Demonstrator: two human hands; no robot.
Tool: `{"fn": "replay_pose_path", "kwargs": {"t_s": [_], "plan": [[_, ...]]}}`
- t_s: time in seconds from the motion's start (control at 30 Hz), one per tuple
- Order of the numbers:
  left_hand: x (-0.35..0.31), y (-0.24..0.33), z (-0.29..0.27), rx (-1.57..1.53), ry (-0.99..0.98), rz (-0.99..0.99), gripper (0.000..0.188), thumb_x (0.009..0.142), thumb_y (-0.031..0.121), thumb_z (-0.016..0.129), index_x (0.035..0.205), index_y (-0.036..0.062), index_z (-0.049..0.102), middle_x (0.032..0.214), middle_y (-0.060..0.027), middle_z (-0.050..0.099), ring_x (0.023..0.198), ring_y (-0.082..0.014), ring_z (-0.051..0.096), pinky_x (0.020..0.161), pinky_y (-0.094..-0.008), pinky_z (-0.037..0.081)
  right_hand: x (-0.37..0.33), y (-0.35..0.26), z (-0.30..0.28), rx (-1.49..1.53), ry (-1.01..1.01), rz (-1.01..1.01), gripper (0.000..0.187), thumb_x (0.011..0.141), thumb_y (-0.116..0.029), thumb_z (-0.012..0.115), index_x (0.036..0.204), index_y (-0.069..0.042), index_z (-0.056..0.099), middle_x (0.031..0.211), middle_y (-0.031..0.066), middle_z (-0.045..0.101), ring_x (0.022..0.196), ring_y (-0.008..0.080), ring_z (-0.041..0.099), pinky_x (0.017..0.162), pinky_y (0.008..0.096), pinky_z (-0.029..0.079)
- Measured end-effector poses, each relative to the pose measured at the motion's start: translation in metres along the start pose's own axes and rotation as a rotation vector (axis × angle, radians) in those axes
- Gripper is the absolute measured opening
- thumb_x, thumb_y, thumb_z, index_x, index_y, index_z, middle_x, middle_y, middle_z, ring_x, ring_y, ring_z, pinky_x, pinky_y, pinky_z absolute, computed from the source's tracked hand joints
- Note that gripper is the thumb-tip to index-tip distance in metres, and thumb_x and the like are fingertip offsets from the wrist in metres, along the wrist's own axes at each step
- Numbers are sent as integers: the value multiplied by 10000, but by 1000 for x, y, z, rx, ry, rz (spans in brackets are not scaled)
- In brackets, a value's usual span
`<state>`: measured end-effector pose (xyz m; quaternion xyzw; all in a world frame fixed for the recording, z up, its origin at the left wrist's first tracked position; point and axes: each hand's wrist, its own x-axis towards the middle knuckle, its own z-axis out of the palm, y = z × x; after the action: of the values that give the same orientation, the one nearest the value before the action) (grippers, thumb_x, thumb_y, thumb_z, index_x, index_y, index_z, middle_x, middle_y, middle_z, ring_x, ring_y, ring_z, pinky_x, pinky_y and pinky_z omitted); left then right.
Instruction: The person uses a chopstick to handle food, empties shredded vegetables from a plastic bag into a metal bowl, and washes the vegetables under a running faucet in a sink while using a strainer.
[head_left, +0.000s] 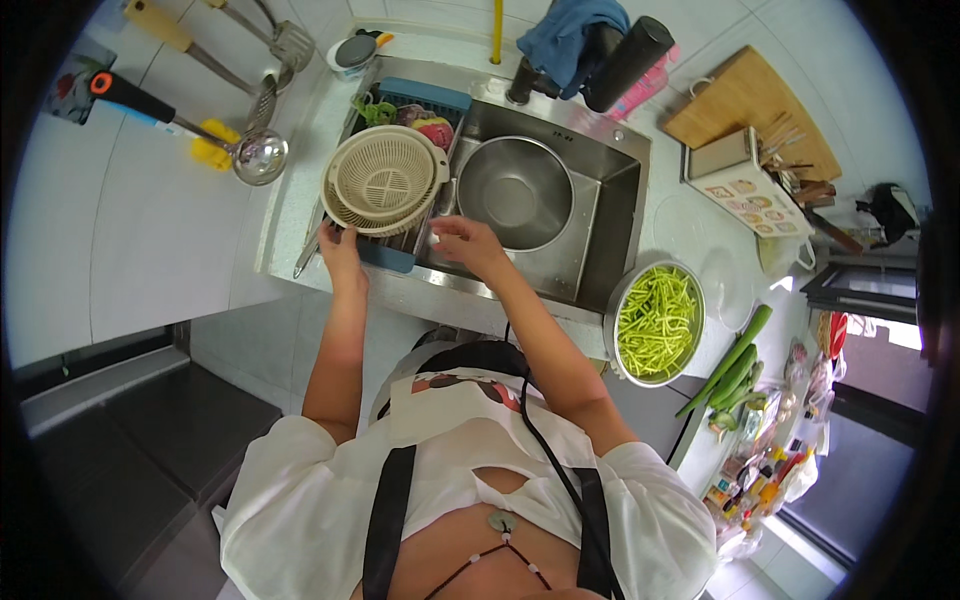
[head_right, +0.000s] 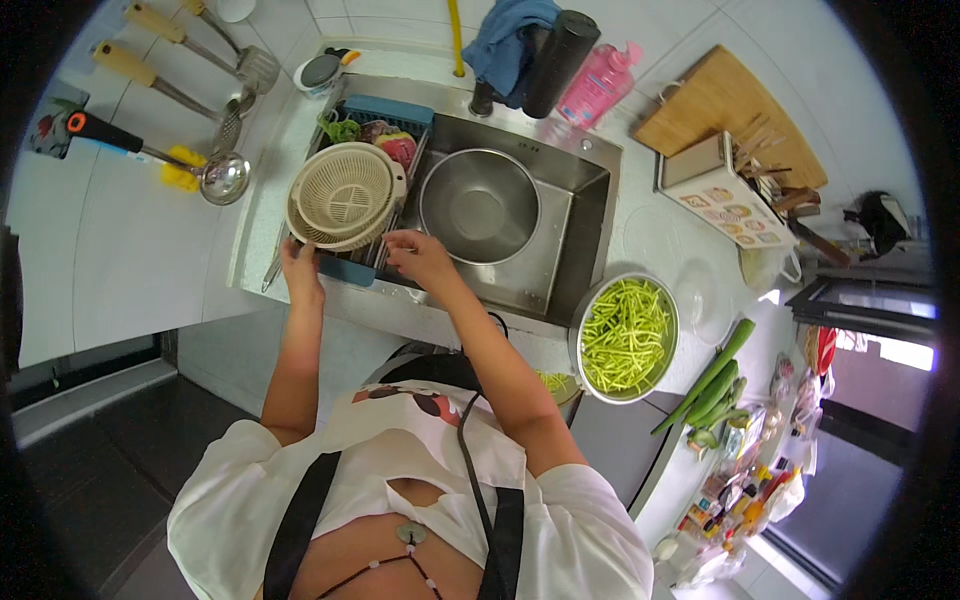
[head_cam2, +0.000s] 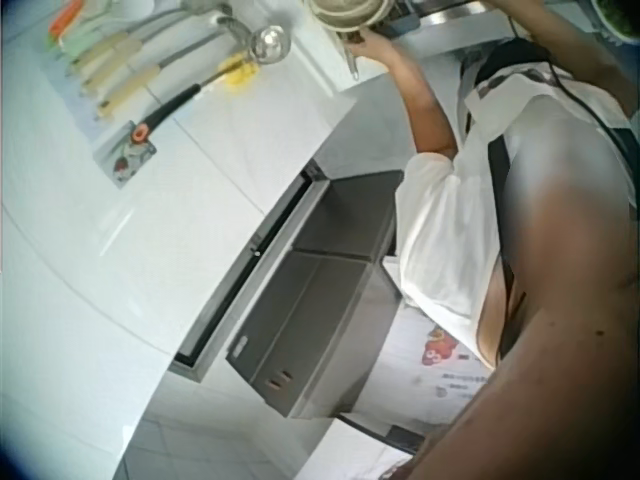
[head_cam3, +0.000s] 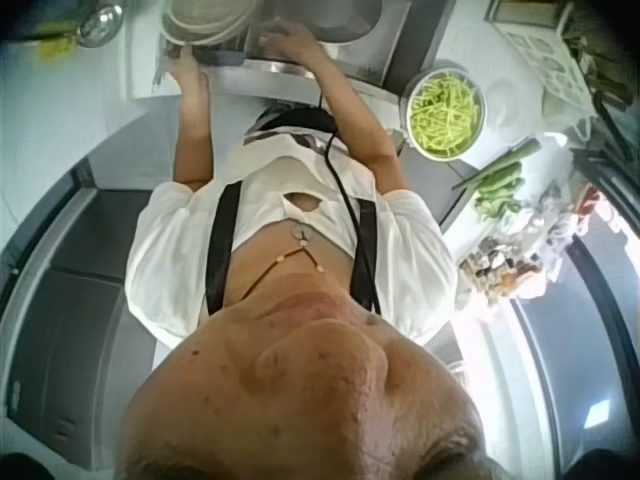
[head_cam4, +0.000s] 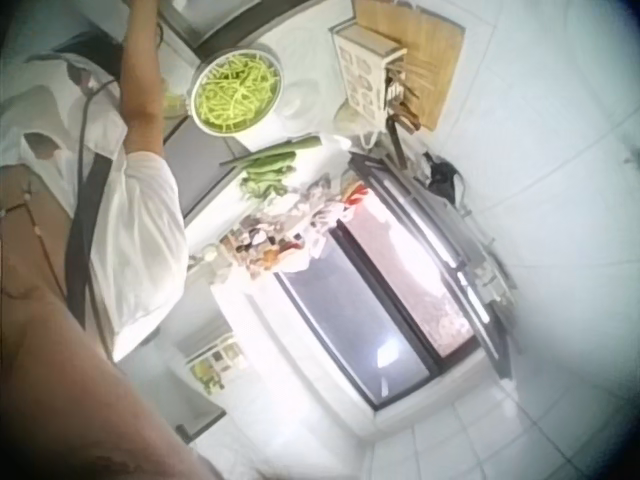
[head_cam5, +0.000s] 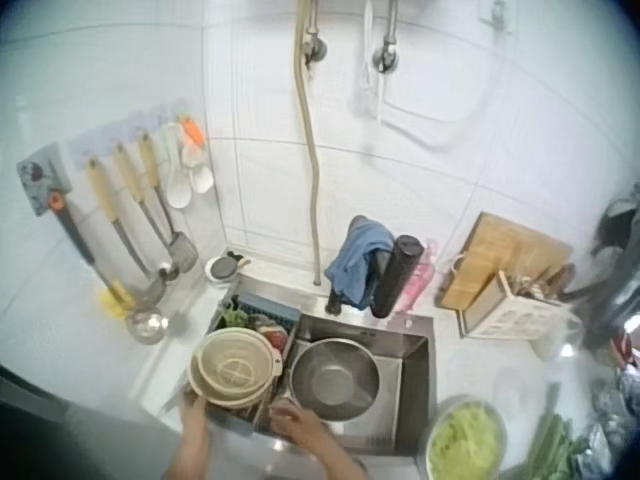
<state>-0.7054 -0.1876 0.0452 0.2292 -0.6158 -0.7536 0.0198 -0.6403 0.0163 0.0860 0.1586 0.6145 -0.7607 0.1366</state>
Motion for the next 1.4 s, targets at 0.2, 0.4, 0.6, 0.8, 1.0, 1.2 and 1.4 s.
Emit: {"fn": "replay_pose_path", "kwargs": {"t_s": [0.2, 0.4, 0.6, 0.8, 1.0, 1.2, 1.4], "plan": [[-55, 28, 41, 556, 17, 675, 514, 753, -26, 503, 1240, 22, 345, 1258, -172, 305, 1201, -308, 255, 1000, -387, 202, -55, 15, -58, 70, 277, -26, 230, 821, -71, 504, 1042, -67, 567, 897, 17, 575, 803, 122, 584, 647, 229, 473], [-112, 13, 102, 383, -480, 673, 424, 764, -20, 481, 1182, 18, 419, 1189, -135, 400, 1130, -278, 367, 975, -352, 257, -166, 35, -142, -35, 988, -362, 172, 836, -29, 486, 986, -32, 570, 876, 65, 597, 702, 126, 584, 623, 236, 473], [-184, -60, 169, 420, -1022, 445, 337, 772, 26, 528, 1105, 35, 474, 1036, -129, 505, 946, -223, 509, 799, -292, 414, -284, 66, -204, -955, 1599, -78, 238, 804, -92, 529, 1035, -38, 540, 1022, 136, 516, 885, 264, 542, 762, 339, 438], [-255, -118, 219, 757, -1289, 310, 357, 781, 149, 548, 1107, 29, 467, 984, -155, 497, 854, -264, 528, 734, -341, 435, -326, 122, -245, -539, 1534, 333, 405, 784, -172, 577, 1146, -23, 477, 1038, 147, 531, 906, 256, 547, 796, 346, 425], [-259, -141, 222, 825, -1248, 337, 325, 752, 177, 523, 1036, 26, 475, 950, -193, 470, 881, -369, 489, 753, -424, 412, -318, 168, -271, -387, 1401, -49, 419, 766, -56, 544, 1163, 19, 435, 979, 141, 581, 878, 199, 569, 772, 290, 436], [-246, -122, 189, 611, -1104, 14, 354, 769, 89, 505, 1114, 11, 496, 925, -150, 518, 700, -232, 576, 510, -315, 463, -314, 96, -244, -374, 1217, -147, 423, 777, 36, 497, 1190, 49, 403, 1056, 148, 549, 917, 182, 552, 780, 276, 443], [-206, -50, 147, 420, -859, -396, 367, 786, 76, 498, 1145, 2, 482, 813, -92, 593, 494, -140, 535, 422, -268, 440, -239, 7, -220, -412, 917, -161, 390, 798, -31, 484, 1180, 29, 439, 974, 137, 581, 770, 160, 556, 633, 265, 454]]}}
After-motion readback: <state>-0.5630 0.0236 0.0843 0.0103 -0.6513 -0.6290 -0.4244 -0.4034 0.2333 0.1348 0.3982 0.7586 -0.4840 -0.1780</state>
